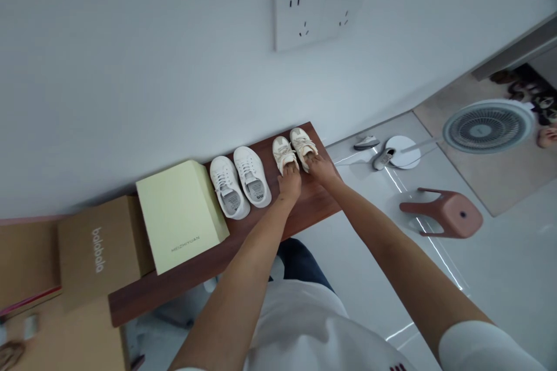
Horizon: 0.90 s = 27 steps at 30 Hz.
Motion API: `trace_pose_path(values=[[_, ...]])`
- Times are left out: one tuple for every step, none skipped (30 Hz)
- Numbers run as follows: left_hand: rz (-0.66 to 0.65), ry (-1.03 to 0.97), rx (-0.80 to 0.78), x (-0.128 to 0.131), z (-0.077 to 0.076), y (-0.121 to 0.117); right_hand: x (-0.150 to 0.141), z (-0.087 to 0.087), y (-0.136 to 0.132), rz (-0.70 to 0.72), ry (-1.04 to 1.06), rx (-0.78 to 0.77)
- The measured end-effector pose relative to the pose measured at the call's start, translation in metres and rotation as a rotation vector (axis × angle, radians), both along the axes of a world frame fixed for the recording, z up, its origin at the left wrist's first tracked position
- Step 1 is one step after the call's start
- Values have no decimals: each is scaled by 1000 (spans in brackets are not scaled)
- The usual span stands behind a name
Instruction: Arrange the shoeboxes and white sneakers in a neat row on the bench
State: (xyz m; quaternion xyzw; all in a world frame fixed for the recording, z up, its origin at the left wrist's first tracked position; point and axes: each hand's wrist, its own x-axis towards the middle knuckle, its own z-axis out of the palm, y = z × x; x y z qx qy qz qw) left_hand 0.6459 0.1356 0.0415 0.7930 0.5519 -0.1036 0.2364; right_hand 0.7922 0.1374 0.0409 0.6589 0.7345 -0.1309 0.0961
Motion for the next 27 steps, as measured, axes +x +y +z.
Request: trace_pose_path(values=[[3,-3,-1,0,-1,0,0,0,0,-5,3,1],[6,-5,-2,1,-2,-1,-1,0,-1,-9,5,0],[9,-7,-4,1,-2,-1,-2,0,-1,-12,7,-2],[11,-8,-4,2,-3,-1,-2,0,-1,-17,8,-4],[13,-7,-2,2,-3,-1,-3,1,-2,-21,9,-6],[14,-5,3,2,-3,-1,-3,1,-2,-23,11,-6],[15,-3,9,2,-3,-2,-4,2,-2,-24,13,-5],[16,0,16,2,-3,-1,-4,2,-3,-25,15,-3],[15,1,23,2,-3,-1,-4,2,-3,-27,17,-1],[13,0,29,2,-3,-1,-5,2,-3,-28,16,-2],[11,-2,33,2,-3,-1,-5,2,-4,-27,15,-3],[7,-3,37,1,-3,-1,-5,3,-4,-27,11,-4],[4,-5,41,0,-3,-1,-5,3,-4,-23,5,-4],[0,-7,43,0,-3,-1,-5,3,-4,-19,0,-3],[-5,-9,44,-1,-3,-1,-5,4,-3,-13,-6,-2],[-9,-12,44,-2,-2,-1,-5,5,-3,-8,-11,1],[-14,-16,45,-3,-2,-1,-5,7,-2,-4,-14,3],[-17,-20,46,-4,-1,-1,-5,8,-1,0,-16,5],[-20,-26,49,-4,1,-1,-5,10,0,3,-16,6],[-23,-33,55,-5,2,-1,-5,13,0,7,-16,6],[-23,-42,62,-5,4,-1,-5,15,1,11,-15,5],[-22,-52,70,-5,7,-2,-6,18,1,12,-16,4],[-21,-63,78,-5,9,-2,-7,21,1,12,-18,4],[-20,-72,85,-5,12,-1,-8,24,1,12,-23,6],[-20,-80,91,-5,16,-1,-9,27,1,12,-29,11],[-22,-87,96,-5,19,-1,-11,31,0,10,-37,17],[-26,-91,101,-6,23,-1,-12,34,-1,9,-44,23]])
